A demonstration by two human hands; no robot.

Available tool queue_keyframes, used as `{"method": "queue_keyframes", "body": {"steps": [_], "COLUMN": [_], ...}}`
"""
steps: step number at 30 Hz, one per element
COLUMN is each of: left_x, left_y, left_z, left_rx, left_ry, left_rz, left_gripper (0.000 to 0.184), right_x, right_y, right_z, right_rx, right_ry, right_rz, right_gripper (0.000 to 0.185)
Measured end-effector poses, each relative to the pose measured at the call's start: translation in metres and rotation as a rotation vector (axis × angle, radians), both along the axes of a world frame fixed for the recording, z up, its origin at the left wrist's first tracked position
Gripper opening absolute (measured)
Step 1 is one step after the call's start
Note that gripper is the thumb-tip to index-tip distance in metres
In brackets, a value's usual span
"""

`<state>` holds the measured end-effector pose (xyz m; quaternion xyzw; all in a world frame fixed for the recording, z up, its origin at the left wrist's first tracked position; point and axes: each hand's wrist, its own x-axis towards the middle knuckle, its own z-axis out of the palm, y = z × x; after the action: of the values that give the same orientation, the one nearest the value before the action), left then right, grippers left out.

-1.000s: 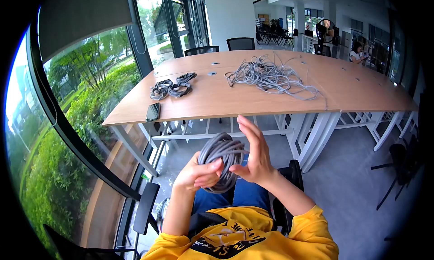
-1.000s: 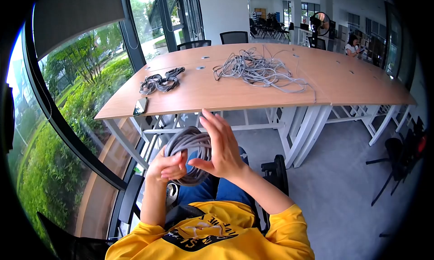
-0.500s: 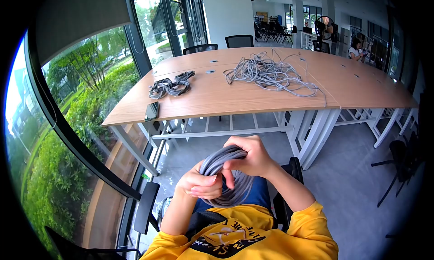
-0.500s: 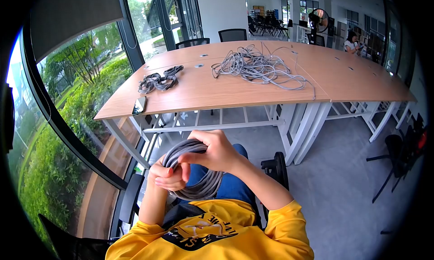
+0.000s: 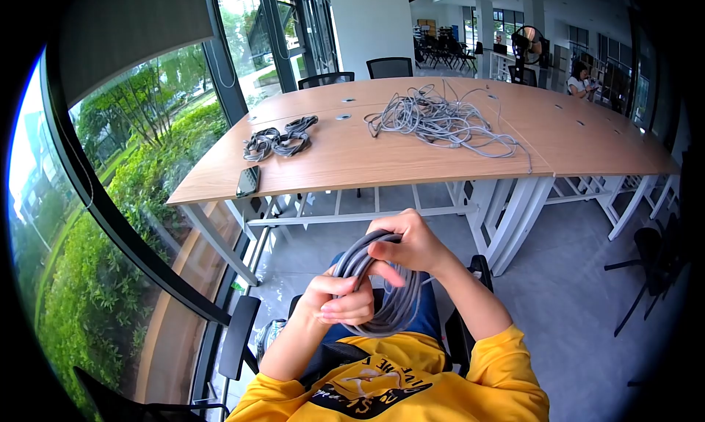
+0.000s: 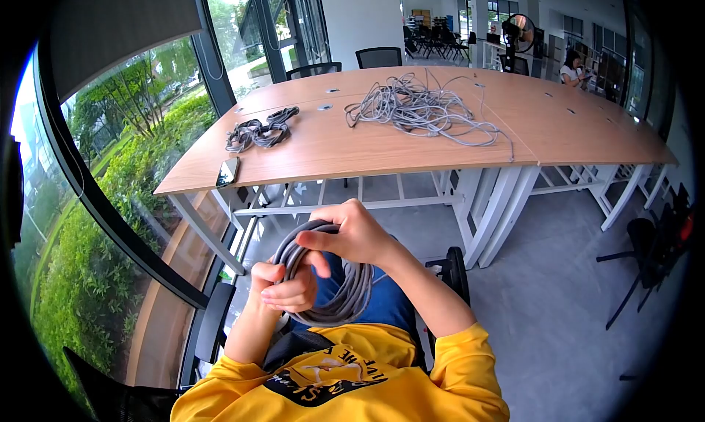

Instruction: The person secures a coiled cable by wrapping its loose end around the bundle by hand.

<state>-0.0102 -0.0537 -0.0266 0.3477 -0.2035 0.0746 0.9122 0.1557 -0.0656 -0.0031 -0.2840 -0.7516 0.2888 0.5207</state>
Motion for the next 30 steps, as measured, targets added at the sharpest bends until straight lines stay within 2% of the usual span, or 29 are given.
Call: {"method": "queue_keyframes", "body": {"steps": [2,3,4,6,7,8,10,11,12,14,15,16,18,19,20,22,24,26,29,30], "left_x": [0.007,0.007,0.006,-0.001,-0.004,-0.008,-0.016,-0.020,-0.024,-0.033,-0.038,-0.042,-0.046,-0.048,-0.049,-0.056,-0.062,-0.066,-0.061,-0.060], "left_y": [-0.009,-0.008,-0.009,-0.009,-0.005,-0.003,-0.002,-0.001,0.001,0.000,0.000,0.001,0.005,0.007,0.009,0.008,0.002,-0.003,-0.004,-0.003], "left_z": [-0.002,-0.005,-0.003,0.004,0.002,0.002,0.019,0.023,0.028,0.038,0.044,0.048,0.051,0.052,0.053,0.055,0.059,0.059,0.056,0.057], "left_rx": [-0.108,-0.068,-0.070,-0.224,-0.195,-0.158,-0.109,-0.088,-0.068,-0.082,-0.065,-0.048,-0.043,-0.056,-0.069,-0.090,-0.125,-0.137,-0.226,-0.225], "left_ry": [-0.169,-0.187,-0.186,-0.123,-0.145,-0.195,-0.330,-0.372,-0.413,-0.506,-0.540,-0.576,-0.629,-0.647,-0.665,-0.699,-0.741,-0.636,-0.651,-0.651], "left_rz": [-0.112,-0.093,-0.094,0.030,0.091,0.186,0.255,0.275,0.296,0.357,0.376,0.394,0.449,0.461,0.470,0.483,0.444,0.434,0.375,0.371], "left_gripper": [0.058,0.065,0.065,0.066,0.067,0.068,0.070,0.071,0.072,0.071,0.071,0.071,0.071,0.071,0.070,0.069,0.066,0.067,0.068,0.068], "right_x": [0.001,0.000,-0.001,-0.008,-0.015,-0.014,-0.018,-0.018,-0.016,-0.009,-0.008,-0.009,-0.013,-0.014,-0.012,0.002,0.016,0.029,0.033,0.035], "right_y": [0.009,0.013,0.016,0.021,0.020,0.016,0.019,0.011,0.014,0.025,0.025,0.023,0.017,0.016,0.018,0.026,0.038,0.051,0.059,0.060], "right_z": [-0.006,-0.009,-0.012,-0.013,-0.010,-0.010,-0.022,-0.026,-0.032,-0.047,-0.046,-0.044,-0.036,-0.035,-0.036,-0.039,-0.040,-0.046,-0.042,-0.037], "right_rx": [-0.052,-0.082,-0.083,-0.136,-0.147,-0.257,-0.300,-0.399,-0.399,-0.311,-0.355,-0.354,-0.227,-0.273,-0.273,-0.108,-0.323,-0.298,-0.292,-0.289], "right_ry": [0.001,0.004,0.006,0.044,0.189,0.267,0.249,0.254,0.253,0.076,0.094,0.094,0.015,0.034,0.034,-0.368,-0.160,0.054,0.313,0.314], "right_rz": [0.143,0.216,0.215,0.176,0.127,0.158,0.128,0.041,0.043,0.031,0.048,0.048,-0.014,-0.024,-0.023,-0.277,-0.330,-0.319,-0.329,-0.331], "right_gripper": [0.041,0.044,0.044,0.066,0.071,0.066,0.054,0.055,0.055,0.061,0.049,0.049,0.030,0.018,0.018,0.021,0.022,0.023,0.020,0.020]}}
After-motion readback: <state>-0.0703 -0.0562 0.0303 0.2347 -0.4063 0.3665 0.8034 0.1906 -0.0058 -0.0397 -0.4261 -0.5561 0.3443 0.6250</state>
